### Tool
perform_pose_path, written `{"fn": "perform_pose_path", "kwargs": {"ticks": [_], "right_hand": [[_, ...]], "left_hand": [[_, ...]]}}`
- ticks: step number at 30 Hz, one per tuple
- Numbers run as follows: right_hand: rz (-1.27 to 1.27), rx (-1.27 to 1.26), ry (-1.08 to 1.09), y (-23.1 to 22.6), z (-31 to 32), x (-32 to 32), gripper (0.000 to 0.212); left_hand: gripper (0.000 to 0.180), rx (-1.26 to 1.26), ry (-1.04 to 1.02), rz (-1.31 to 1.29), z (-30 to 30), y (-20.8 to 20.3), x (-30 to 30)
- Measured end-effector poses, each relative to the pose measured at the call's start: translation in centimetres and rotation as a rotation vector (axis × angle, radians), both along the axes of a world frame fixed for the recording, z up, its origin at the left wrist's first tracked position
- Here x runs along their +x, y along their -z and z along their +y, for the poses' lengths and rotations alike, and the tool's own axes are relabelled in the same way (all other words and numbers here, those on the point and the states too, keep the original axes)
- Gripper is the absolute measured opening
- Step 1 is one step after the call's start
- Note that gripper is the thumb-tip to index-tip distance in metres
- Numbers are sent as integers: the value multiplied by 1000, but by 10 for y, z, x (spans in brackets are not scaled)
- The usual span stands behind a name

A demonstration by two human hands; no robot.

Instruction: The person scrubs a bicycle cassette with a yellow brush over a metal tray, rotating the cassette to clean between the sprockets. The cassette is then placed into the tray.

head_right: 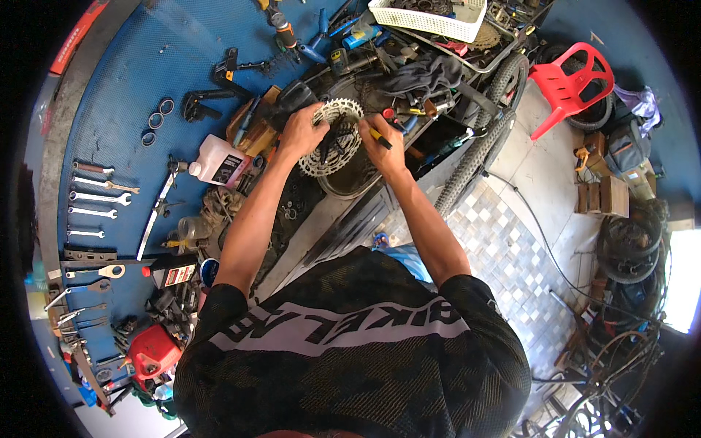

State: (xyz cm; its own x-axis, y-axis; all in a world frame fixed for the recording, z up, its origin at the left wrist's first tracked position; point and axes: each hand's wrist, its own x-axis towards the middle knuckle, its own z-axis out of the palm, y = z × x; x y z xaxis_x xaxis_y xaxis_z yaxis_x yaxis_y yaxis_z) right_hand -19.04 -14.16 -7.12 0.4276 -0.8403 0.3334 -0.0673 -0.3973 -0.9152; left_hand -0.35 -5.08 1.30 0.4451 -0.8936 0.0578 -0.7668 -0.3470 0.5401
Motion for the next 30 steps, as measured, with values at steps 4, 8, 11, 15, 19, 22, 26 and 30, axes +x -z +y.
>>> {"fn": "perform_pose_path", "kwargs": {"ticks": [4, 8, 11, 15, 19, 22, 26, 30], "right_hand": [[227, -139, -64, 22, -4, -25, 26], [63, -195, -99, -9, 1, -12, 23], [114, -243, -92, -2, -4, -11, 21], [90, -256, -47, -10, -3, -3, 20], [233, -139, -31, -24, 2, -6, 21], [207, -111, -48, -8, -2, -6, 29], [383, 254, -148, 2, -34, -23, 33], [363, 280, -217, 6, -26, -40, 37]], "left_hand": [[57, 6, -27, 27, 3, -1, 1], [57, -36, 11, 36, 3, 9, 7], [55, -58, 26, 8, 0, 8, 5], [56, 12, 5, 108, 5, 8, 2], [55, -56, 31, -21, 8, 10, 3], [55, -54, 22, 37, 11, 14, 1], [53, -129, 12, 51, 15, 17, 9], [52, -139, 14, 80, 18, 18, 13]]}}
